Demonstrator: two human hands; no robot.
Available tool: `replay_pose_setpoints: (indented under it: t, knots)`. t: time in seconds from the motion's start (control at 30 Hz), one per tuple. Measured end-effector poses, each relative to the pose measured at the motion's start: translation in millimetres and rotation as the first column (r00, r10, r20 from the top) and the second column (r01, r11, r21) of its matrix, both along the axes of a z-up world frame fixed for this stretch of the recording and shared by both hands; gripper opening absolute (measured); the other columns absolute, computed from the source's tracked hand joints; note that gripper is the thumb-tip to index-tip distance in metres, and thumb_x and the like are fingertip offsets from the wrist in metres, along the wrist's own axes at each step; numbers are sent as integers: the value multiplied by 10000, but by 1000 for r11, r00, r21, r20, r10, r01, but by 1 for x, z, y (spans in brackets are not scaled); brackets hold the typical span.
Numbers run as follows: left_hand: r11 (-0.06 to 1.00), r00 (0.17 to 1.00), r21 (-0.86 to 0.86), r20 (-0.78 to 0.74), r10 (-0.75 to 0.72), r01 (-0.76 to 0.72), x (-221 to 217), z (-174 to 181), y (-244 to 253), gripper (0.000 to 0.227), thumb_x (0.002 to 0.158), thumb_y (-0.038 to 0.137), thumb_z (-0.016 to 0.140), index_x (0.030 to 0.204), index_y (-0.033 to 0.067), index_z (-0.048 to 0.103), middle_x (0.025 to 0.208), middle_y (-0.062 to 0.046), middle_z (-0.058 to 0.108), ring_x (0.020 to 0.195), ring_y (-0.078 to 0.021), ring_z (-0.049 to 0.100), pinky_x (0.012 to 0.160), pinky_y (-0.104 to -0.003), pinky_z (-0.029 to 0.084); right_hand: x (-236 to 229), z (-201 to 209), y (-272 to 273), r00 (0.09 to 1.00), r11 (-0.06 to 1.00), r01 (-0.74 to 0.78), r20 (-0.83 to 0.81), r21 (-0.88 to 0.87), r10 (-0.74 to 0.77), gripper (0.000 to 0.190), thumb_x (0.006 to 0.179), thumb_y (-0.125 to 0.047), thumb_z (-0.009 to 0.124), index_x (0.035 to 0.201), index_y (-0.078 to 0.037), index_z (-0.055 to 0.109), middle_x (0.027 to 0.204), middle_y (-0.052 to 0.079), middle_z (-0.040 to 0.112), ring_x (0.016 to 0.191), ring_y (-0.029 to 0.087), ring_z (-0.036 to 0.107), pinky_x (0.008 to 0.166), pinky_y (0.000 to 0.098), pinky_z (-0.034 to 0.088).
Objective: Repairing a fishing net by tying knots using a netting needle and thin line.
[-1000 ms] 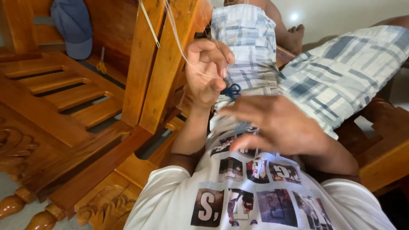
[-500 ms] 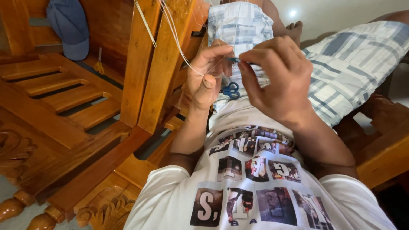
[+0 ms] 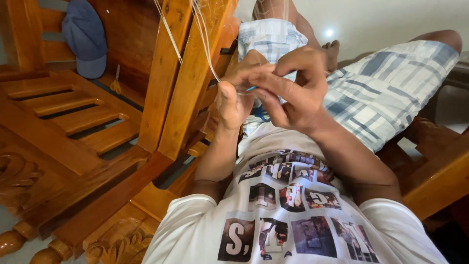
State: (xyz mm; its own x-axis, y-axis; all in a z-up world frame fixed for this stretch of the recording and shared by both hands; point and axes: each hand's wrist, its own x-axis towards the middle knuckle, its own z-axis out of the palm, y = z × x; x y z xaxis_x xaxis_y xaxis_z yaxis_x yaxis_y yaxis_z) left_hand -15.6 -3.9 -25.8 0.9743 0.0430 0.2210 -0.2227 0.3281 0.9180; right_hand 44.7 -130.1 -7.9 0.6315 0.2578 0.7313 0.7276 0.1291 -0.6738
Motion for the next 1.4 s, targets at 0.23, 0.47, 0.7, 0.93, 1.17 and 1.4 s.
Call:
replay_pose_setpoints:
  t: [0.23, 0.47, 0.7, 0.93, 1.17, 1.4]
  knots:
    - [943, 995, 331, 100, 2, -36, 14, 28, 0, 617, 947, 652, 375, 1169, 130, 618, 770, 5, 499, 834, -135, 425, 820, -306, 392, -25, 64, 6, 836, 992, 99, 534, 78, -126, 263, 751, 6, 657, 958, -155, 639, 935, 31, 448, 640, 98, 413, 628, 273, 409]
    - [949, 987, 287, 47, -152, 132, 15, 38, 16, 668, 863, 749, 439, 1043, 142, 651, 817, 29, 511, 842, -121, 400, 775, -301, 351, 46, 80, -29, 901, 899, -46, 370, -435, 225, 94, 861, -53, 769, 936, -104, 746, 846, 2, 580, 813, 216, 468, 883, 412, 274]
    - [943, 975, 295, 108, -195, 156, 13, 19, 22, 720, 860, 766, 377, 1091, 138, 641, 776, 42, 402, 833, -152, 359, 826, -369, 317, 50, 74, -28, 825, 818, -507, 120, -271, 552, 201, 893, -177, 661, 1037, -38, 685, 758, 24, 539, 803, 215, 433, 823, 382, 308]
    - [930, 980, 368, 183, -81, 8, 8, 27, 14, 415, 851, 501, 598, 1133, 198, 634, 716, 49, 496, 768, -114, 434, 815, -321, 376, 26, 37, -36, 850, 831, -464, -111, 307, 515, 95, 867, -305, 586, 861, -220, 628, 959, -2, 403, 891, 159, 334, 844, 356, 319]
    - [863, 960, 459, 264, 93, -209, 3, 18, 4, 189, 888, 206, 620, 1071, 185, 663, 665, 59, 449, 653, -97, 371, 596, -267, 347, 8, 20, -95, 717, 705, -419, -268, 573, 644, 186, 1025, -342, 379, 1148, -320, 517, 755, -99, 461, 548, 26, 478, 560, 217, 536]
    - [904, 969, 362, 182, 170, -226, -2, 15, 4, 233, 934, 298, 570, 944, 90, 676, 713, 7, 542, 687, -120, 421, 629, -266, 372, 12, 43, -76, 959, 961, -237, -195, -145, 207, 449, 823, -60, 804, 1100, 124, 502, 1049, 244, 565, 692, 214, 476, 658, 340, 436]
